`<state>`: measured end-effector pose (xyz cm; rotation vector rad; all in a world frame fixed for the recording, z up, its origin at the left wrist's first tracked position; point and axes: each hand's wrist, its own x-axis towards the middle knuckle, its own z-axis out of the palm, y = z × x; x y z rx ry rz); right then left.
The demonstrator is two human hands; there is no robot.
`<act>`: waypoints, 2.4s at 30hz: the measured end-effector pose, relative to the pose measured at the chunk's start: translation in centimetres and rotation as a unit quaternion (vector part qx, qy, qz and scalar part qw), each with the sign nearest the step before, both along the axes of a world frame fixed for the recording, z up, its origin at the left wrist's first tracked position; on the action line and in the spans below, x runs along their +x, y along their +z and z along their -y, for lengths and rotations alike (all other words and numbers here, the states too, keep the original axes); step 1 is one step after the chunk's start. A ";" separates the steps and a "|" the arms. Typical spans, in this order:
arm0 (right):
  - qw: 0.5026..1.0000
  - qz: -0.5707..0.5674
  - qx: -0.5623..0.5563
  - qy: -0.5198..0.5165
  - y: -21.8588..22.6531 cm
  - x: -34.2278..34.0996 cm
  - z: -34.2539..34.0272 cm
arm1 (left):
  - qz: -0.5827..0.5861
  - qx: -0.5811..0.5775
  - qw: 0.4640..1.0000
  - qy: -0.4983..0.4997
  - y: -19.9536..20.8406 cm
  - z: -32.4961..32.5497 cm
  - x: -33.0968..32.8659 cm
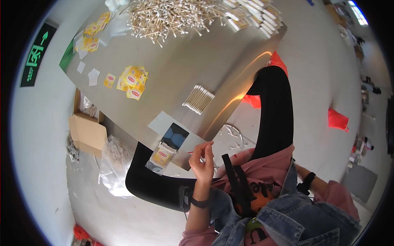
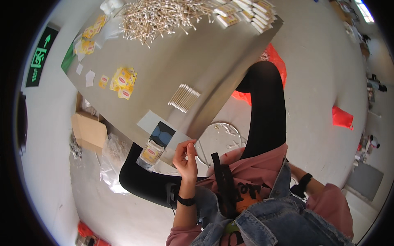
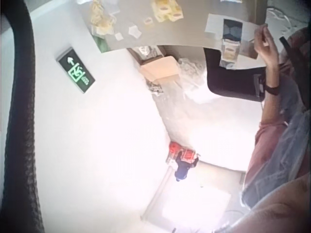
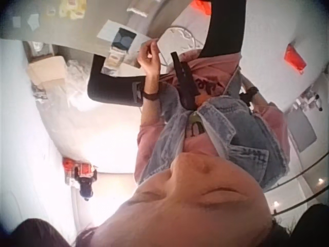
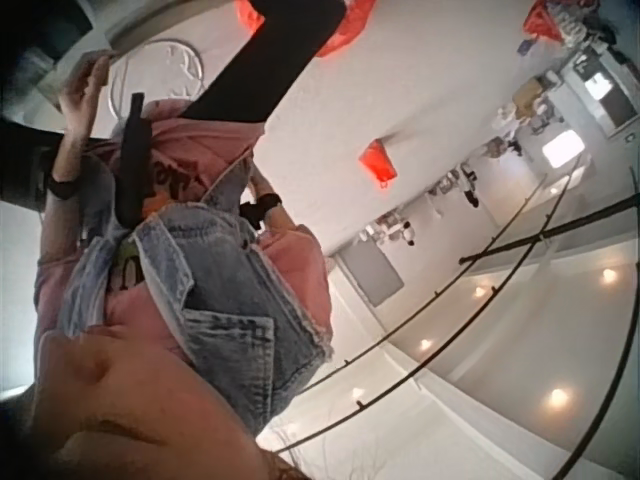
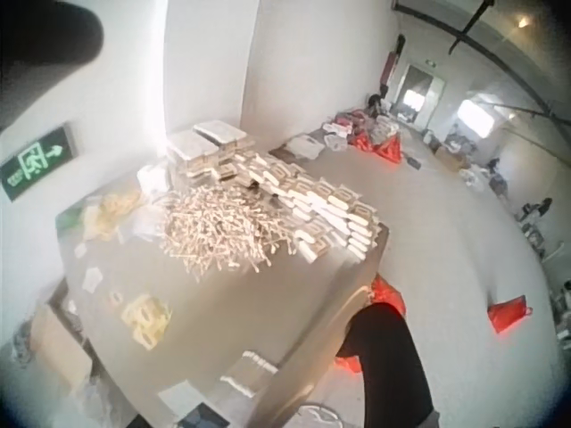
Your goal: Packaging cotton swabs into small plastic bags and sealing them with labels.
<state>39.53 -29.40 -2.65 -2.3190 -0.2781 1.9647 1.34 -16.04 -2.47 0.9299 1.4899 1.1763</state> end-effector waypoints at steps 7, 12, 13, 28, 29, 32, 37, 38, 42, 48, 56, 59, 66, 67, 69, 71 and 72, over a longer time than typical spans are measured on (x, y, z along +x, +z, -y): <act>0.995 -0.072 -0.068 0.018 -2.4 -10.7 0.6 | 0.155 -0.029 0.987 -0.001 -1.4 0.2 -1.1; 0.997 -0.030 -0.065 0.034 -0.7 -9.5 1.5 | 0.144 -0.027 0.989 -0.035 -1.7 0.2 -1.5; 0.997 -0.019 -0.066 0.033 -0.2 -8.9 1.7 | 0.150 -0.038 0.987 -0.045 -1.6 0.1 -1.6; 0.989 0.033 -0.120 0.081 4.5 -4.3 3.8 | 0.171 -0.034 0.984 -0.042 -1.5 0.3 -2.1; 0.988 0.036 -0.122 0.083 4.7 -4.1 3.9 | 0.172 -0.030 0.984 -0.044 -1.4 0.2 -2.1; 0.987 0.039 -0.122 0.096 5.4 -2.9 3.3 | 0.168 -0.028 0.985 -0.040 -1.5 0.3 -2.0; 0.978 0.042 -0.138 0.149 6.1 0.1 2.0 | 0.195 -0.042 0.980 -0.005 -1.9 0.0 -2.0; 0.976 0.043 -0.141 0.163 6.4 0.9 1.6 | 0.215 -0.052 0.975 0.008 -1.9 -0.2 -1.9; 0.951 0.021 -0.103 0.290 8.0 5.0 -5.5 | 0.191 -0.030 0.980 0.034 -1.1 -0.8 -2.0; 0.847 0.021 0.363 0.388 12.8 -4.6 -24.5 | 0.135 -0.012 0.981 0.141 0.1 0.0 -2.8; 0.494 0.096 0.727 0.466 1.1 -24.5 -34.0 | -0.005 0.071 0.937 0.343 -0.1 -0.7 -5.8; 0.445 0.156 0.735 0.487 -1.4 -27.3 -34.5 | -0.053 0.071 0.919 0.385 0.0 -0.1 -7.1; 0.442 0.181 0.711 0.516 -4.0 -29.0 -33.8 | -0.051 0.093 0.930 0.351 0.6 -1.2 -4.4; 0.442 0.170 0.706 0.527 -3.8 -29.4 -33.2 | -0.026 0.103 0.932 0.346 0.5 -1.7 -3.5; 0.435 0.157 0.709 0.533 -3.9 -30.6 -32.0 | 0.055 0.125 0.929 0.343 0.3 -3.7 -2.0; 0.433 0.166 0.700 0.544 -4.3 -31.3 -30.7 | 0.127 0.130 0.923 0.338 -0.4 -5.8 -0.7; 0.431 0.176 0.692 0.552 -4.2 -31.7 -30.2 | 0.141 0.128 0.924 0.333 -0.7 -6.8 -0.3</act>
